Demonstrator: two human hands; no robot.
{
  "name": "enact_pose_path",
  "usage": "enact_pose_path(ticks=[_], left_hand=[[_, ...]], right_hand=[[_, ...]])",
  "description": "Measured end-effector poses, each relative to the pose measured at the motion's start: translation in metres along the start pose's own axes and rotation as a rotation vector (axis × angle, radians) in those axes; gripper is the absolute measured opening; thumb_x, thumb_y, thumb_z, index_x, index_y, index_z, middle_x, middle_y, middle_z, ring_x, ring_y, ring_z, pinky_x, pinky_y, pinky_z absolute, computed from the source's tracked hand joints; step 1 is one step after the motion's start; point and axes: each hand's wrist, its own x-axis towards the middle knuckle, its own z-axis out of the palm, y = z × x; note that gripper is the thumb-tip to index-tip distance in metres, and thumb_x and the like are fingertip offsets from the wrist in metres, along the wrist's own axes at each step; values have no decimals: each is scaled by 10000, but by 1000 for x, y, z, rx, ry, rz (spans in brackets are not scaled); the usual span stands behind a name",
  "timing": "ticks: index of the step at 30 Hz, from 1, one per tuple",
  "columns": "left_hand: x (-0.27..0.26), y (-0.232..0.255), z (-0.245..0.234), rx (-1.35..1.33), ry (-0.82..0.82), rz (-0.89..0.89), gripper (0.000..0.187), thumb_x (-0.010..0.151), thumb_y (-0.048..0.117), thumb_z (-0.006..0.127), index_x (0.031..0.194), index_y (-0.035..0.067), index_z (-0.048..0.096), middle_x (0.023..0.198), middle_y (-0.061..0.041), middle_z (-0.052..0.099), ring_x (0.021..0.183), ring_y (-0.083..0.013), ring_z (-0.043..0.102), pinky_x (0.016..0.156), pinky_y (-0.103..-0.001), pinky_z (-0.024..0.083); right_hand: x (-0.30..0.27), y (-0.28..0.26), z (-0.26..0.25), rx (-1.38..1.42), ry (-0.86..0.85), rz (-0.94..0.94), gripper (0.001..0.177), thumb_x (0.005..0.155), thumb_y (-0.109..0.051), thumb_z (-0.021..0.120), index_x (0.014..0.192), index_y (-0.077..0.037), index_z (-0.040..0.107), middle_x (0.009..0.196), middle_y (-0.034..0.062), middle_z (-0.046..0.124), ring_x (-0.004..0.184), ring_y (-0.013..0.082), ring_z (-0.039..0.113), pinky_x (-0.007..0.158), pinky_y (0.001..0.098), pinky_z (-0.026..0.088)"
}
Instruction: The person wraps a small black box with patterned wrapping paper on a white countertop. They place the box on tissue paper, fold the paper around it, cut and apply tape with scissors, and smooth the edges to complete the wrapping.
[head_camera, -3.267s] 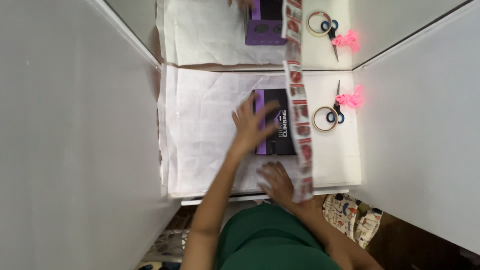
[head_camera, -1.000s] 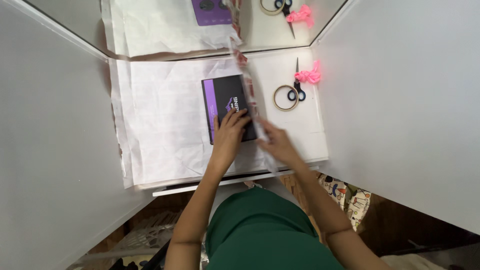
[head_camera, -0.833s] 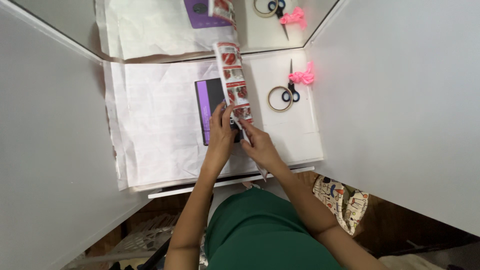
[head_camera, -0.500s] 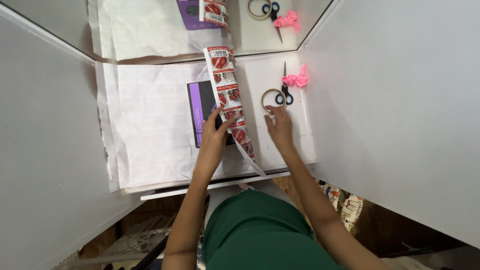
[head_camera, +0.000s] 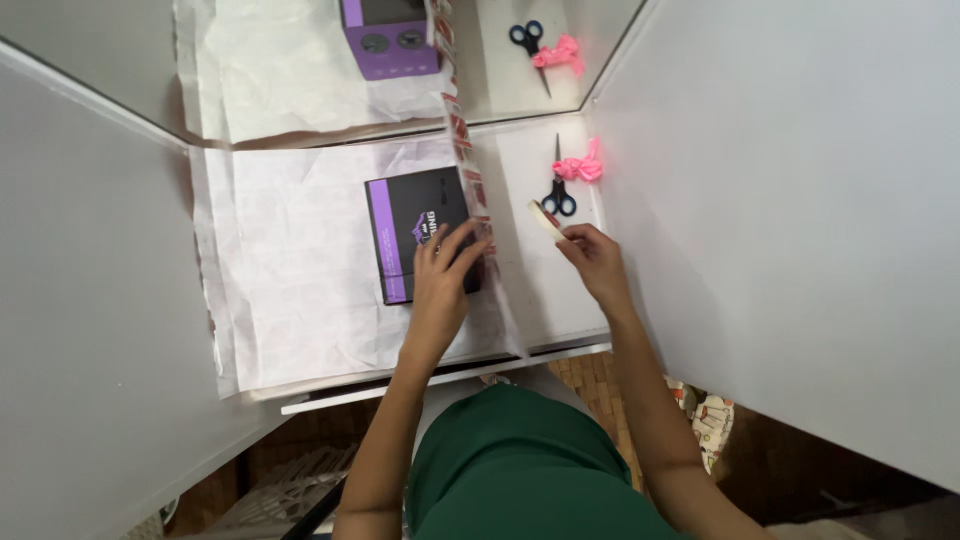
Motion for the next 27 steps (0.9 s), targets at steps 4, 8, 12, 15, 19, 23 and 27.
enact_pose_path(ticks=[4,8,12,15,19,23,27], left_hand=[[7,29,14,-173,41,126,590,892,-160,535,1382,150,639,1501,-12,566,1439,-352,476,1184,-528,398],[14,50,40,-262,21,329,435,933,20,680,1353,118,628,1439,-65,567,1401,-361,473,1162,-589,354],[17,38,63,-480,-76,270,292,948,26,650,1230,99,660,1293,-67,636,1372,-324,556,1100,-481,472],[10,21,75,-768,-98,85,175,1024,49,592,1186,60,656,1225,-94,644,1344,-287,603,1042,-390,530],[-3,1,80,-963,-109,-127,178,1090,138,546,1166,32,667,1256,-118,643,1129,-210,622,934,-336,522],[-12,-8,86,-1184,-55,-246,227,1101,198,521,1189,25,640,1311,-116,634,1202,-166,595,1042,-300,484],[-20,-14,86,-1194,-42,-287,248,1097,230,526,1201,34,638,1267,-99,648,1085,-147,617,974,-303,523]], right_hand=[[-41,-51,-25,20,57,-112,161,970,-68,733,1107,10,705,945,1,686,829,50,589,756,212,491],[-73,-91,-35,-42,17,-195,173,948,-56,757,1102,17,732,955,33,708,832,67,602,761,225,499],[-82,-98,-25,136,-65,105,216,918,-82,734,1117,3,725,938,55,750,823,71,680,694,236,542],[-75,-92,-16,303,-213,107,259,930,-86,732,1160,34,730,967,98,753,779,98,643,682,257,528],[-73,-83,-7,386,-257,171,286,932,-106,725,1165,59,728,989,121,766,731,122,635,674,271,542],[-73,-76,-3,439,-285,222,303,928,-112,720,1179,58,717,997,132,764,721,132,638,685,276,556],[-67,-75,4,440,-292,247,305,924,-109,720,1178,61,707,989,151,767,716,145,650,679,292,566]])
